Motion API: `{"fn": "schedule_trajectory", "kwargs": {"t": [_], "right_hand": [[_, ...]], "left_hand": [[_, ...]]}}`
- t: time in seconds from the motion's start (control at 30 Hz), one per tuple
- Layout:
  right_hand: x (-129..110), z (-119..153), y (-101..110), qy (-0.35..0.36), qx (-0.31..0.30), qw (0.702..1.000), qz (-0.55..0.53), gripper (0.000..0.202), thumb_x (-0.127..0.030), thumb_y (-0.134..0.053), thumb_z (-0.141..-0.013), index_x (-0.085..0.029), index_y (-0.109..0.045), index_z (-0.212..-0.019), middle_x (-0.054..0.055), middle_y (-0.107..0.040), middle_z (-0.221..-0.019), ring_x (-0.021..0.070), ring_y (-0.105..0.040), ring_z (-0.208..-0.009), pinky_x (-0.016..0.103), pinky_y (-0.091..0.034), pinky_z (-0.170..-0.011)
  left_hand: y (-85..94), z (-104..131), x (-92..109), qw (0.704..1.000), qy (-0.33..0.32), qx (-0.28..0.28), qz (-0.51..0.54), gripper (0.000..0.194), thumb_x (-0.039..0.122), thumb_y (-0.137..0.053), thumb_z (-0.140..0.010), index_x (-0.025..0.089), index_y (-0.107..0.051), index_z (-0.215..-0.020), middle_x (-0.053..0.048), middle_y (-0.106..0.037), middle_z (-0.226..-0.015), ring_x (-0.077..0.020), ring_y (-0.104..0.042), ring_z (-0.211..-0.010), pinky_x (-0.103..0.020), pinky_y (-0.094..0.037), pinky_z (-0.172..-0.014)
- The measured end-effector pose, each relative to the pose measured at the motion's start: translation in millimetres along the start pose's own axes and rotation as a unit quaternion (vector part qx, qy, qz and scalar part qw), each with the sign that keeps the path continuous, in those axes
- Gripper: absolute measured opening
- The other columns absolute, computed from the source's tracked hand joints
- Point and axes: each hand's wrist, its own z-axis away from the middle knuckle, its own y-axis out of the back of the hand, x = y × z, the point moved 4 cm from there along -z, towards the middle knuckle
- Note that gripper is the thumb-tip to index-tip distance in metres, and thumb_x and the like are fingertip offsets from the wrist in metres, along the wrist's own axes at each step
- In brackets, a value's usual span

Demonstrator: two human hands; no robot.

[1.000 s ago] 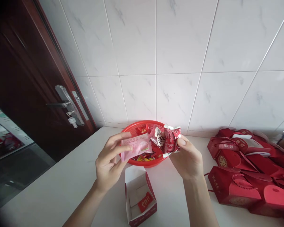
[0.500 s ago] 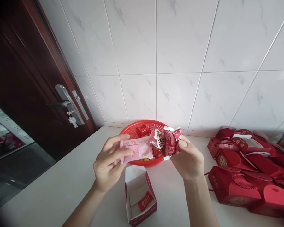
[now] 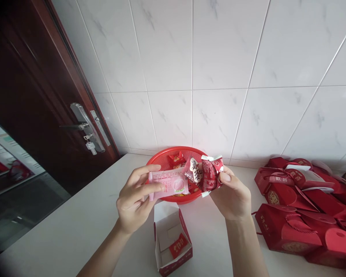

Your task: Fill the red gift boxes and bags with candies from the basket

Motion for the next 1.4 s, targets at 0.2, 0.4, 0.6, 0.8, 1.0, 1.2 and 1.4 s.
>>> {"fn": "schedule_trajectory", "kwargs": {"t": [0.2, 0.4, 0.6, 0.8, 1.0, 1.2, 1.4], "right_hand": [[1.0, -0.3, 1.3, 0.013, -0.015, 1.000, -0.013, 0.023, -0.045, -0.070, -0.081, -0.029, -0.080, -0.095, 0.002, -0.080, -0.101, 0.0315, -0.073, -0.098, 0.050, -0.054, -0.098], [0.5, -0.1, 2.0, 0.018, -0.017, 1.000, -0.011, 0.024, -0.045, -0.070, -0.081, -0.029, -0.081, -0.096, 0.000, -0.080, -0.102, 0.0284, -0.073, -0.094, 0.043, -0.056, -0.092], [0.1, -0.1, 1.7, 0.017, -0.029, 0.999, 0.004, 0.024, -0.047, -0.068, -0.084, -0.029, -0.081, -0.092, 0.003, -0.079, -0.097, 0.0303, -0.072, -0.097, 0.047, -0.054, -0.095], [0.6, 0.2, 3.8, 0.021, -0.023, 0.999, 0.015, 0.025, -0.048, -0.068, -0.083, -0.029, -0.080, -0.092, 0.004, -0.078, -0.091, 0.0306, -0.072, -0.095, 0.048, -0.054, -0.094], [-1.0, -0.3, 2.2, 0.015, -0.012, 1.000, 0.021, 0.025, -0.050, -0.070, -0.081, -0.031, -0.081, -0.092, 0.002, -0.078, -0.088, 0.0287, -0.073, -0.088, 0.045, -0.057, -0.087], [-2.2, -1.1, 0.4, 0.020, -0.008, 0.999, 0.026, 0.023, -0.050, -0.071, -0.080, -0.031, -0.080, -0.088, 0.002, -0.077, -0.083, 0.0245, -0.071, -0.076, 0.039, -0.059, -0.074], [-2.0, -0.5, 0.6, 0.026, -0.021, 0.999, 0.016, 0.023, -0.048, -0.069, -0.082, -0.031, -0.081, -0.092, 0.002, -0.078, -0.087, 0.0241, -0.071, -0.078, 0.040, -0.058, -0.079]], "left_hand": [[0.4, -0.1, -0.5, 1.000, -0.010, 0.001, 0.004, 0.029, -0.003, -0.058, -0.087, 0.022, -0.070, -0.097, -0.008, -0.061, -0.126, -0.0196, -0.070, -0.101, -0.030, -0.062, -0.072], [0.7, -0.9, 0.8, 1.000, -0.016, -0.002, 0.009, 0.032, -0.006, -0.058, -0.086, 0.021, -0.070, -0.097, -0.008, -0.059, -0.127, -0.0213, -0.069, -0.105, -0.033, -0.063, -0.078], [0.6, -0.2, 1.0, 1.000, -0.017, 0.000, 0.004, 0.028, -0.002, -0.059, -0.088, 0.022, -0.070, -0.097, -0.009, -0.060, -0.127, -0.0199, -0.071, -0.100, -0.033, -0.064, -0.076], [0.5, 0.2, 0.6, 1.000, -0.018, -0.003, 0.011, 0.029, -0.003, -0.058, -0.087, 0.021, -0.071, -0.098, -0.009, -0.059, -0.128, -0.0203, -0.069, -0.104, -0.032, -0.063, -0.077], [0.1, -0.5, 1.1, 1.000, -0.022, -0.003, 0.010, 0.029, -0.003, -0.058, -0.087, 0.022, -0.070, -0.098, -0.009, -0.058, -0.127, -0.0213, -0.069, -0.105, -0.033, -0.064, -0.076], [0.4, 0.0, 0.0, 1.000, -0.020, -0.004, 0.007, 0.028, -0.001, -0.057, -0.089, 0.022, -0.070, -0.098, -0.009, -0.059, -0.128, -0.0208, -0.069, -0.104, -0.034, -0.064, -0.076], [-0.1, 0.6, -0.5, 1.000, -0.018, -0.002, 0.015, 0.028, -0.002, -0.061, -0.087, 0.022, -0.071, -0.098, -0.009, -0.059, -0.128, -0.0217, -0.068, -0.106, -0.033, -0.063, -0.077]]}}
